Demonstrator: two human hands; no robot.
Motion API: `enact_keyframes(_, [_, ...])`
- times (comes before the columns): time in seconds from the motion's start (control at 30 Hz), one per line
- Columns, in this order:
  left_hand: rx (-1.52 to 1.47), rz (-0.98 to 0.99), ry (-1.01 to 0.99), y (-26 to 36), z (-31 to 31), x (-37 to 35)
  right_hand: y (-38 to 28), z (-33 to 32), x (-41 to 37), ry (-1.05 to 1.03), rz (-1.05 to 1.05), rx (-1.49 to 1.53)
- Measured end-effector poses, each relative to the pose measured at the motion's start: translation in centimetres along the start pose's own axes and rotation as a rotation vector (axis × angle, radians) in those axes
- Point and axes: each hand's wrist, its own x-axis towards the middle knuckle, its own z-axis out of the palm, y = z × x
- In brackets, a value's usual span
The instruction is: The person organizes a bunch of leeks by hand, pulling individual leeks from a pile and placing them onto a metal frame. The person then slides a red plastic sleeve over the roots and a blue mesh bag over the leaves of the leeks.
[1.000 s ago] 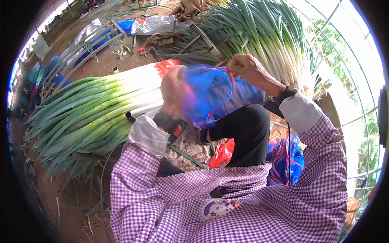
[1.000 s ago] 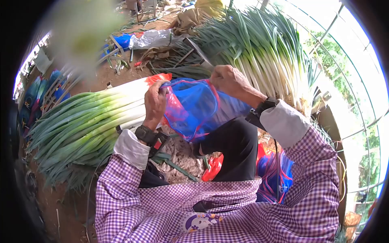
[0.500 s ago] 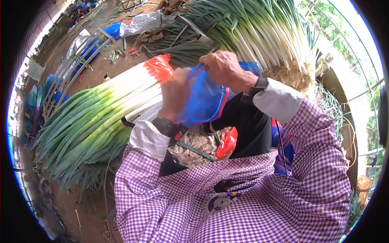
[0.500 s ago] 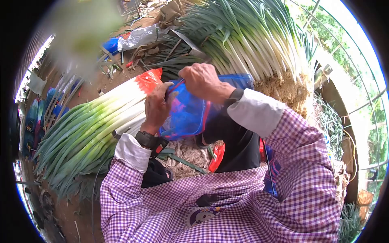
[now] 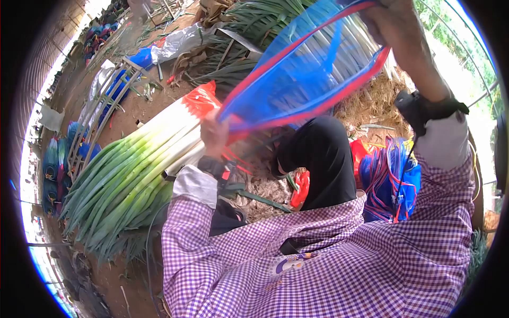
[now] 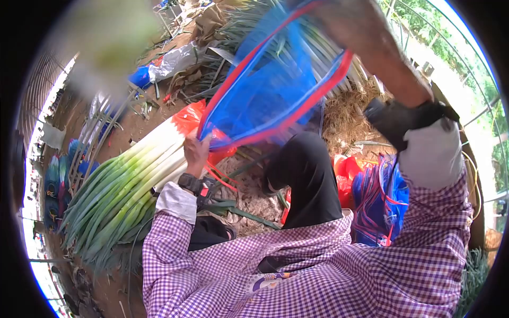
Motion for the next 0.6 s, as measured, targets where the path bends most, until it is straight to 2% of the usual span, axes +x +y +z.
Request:
enact_keyframes(0.07, [0.037, -0.092, -0.010, -1.0, -1.3, 1.2, 5.8, -2.7, -0.5, 0.008, -0.135, -0.213])
enact_keyframes(0.1, [0.075, -0.157, -0.002, -2.1, -1.8, 2.1, 9.8, -0.9, -1.2, 0.132, -0.035, -0.181])
enact_keyframes(0.17, [0.247, 0.028, 0.149, -3.2, -3.4, 4.3, 15.5, 2.4, -2.7, 0.230, 0.219, -0.195])
enact_keyframes(0.23, [0.450, -0.095, -0.097, -2.6, -6.8, 9.5, 18.4, 5.1, -4.1, 0.222, 0.247, -0.059])
enact_keyframes(0.27, [0.572, -0.004, -0.027, -2.5, -8.0, 11.8, 21.4, 6.9, -4.4, 0.218, 0.178, -0.108])
enact_keyframes(0.33, [0.785, 0.163, 0.075, -2.1, -10.6, 16.3, 23.2, 8.8, -3.8, 0.095, 0.323, -0.235])
enact_keyframes(0.37, [0.878, 0.239, 0.107, -1.5, -11.9, 18.6, 26.5, 10.8, -3.1, 0.069, 0.373, -0.070])
enact_keyframes(0.43, [0.859, 0.060, 0.071, 0.6, -14.0, 23.4, 25.4, 11.9, -0.3, 0.107, 0.548, 0.107])
enact_keyframes(0.47, [0.838, 0.105, 0.125, 0.0, -14.8, 26.3, 25.1, 12.1, 1.1, 0.228, 0.552, 0.251])
enact_keyframes(0.53, [0.396, 0.315, -0.133, -3.2, -19.8, 31.4, 24.2, 12.3, 3.8, 0.472, 0.551, 0.537])
enact_keyframes(0.6, [-0.263, 0.133, -0.261, -3.2, -22.6, 35.1, 21.1, 12.3, 6.9, 0.722, 0.461, 0.808])
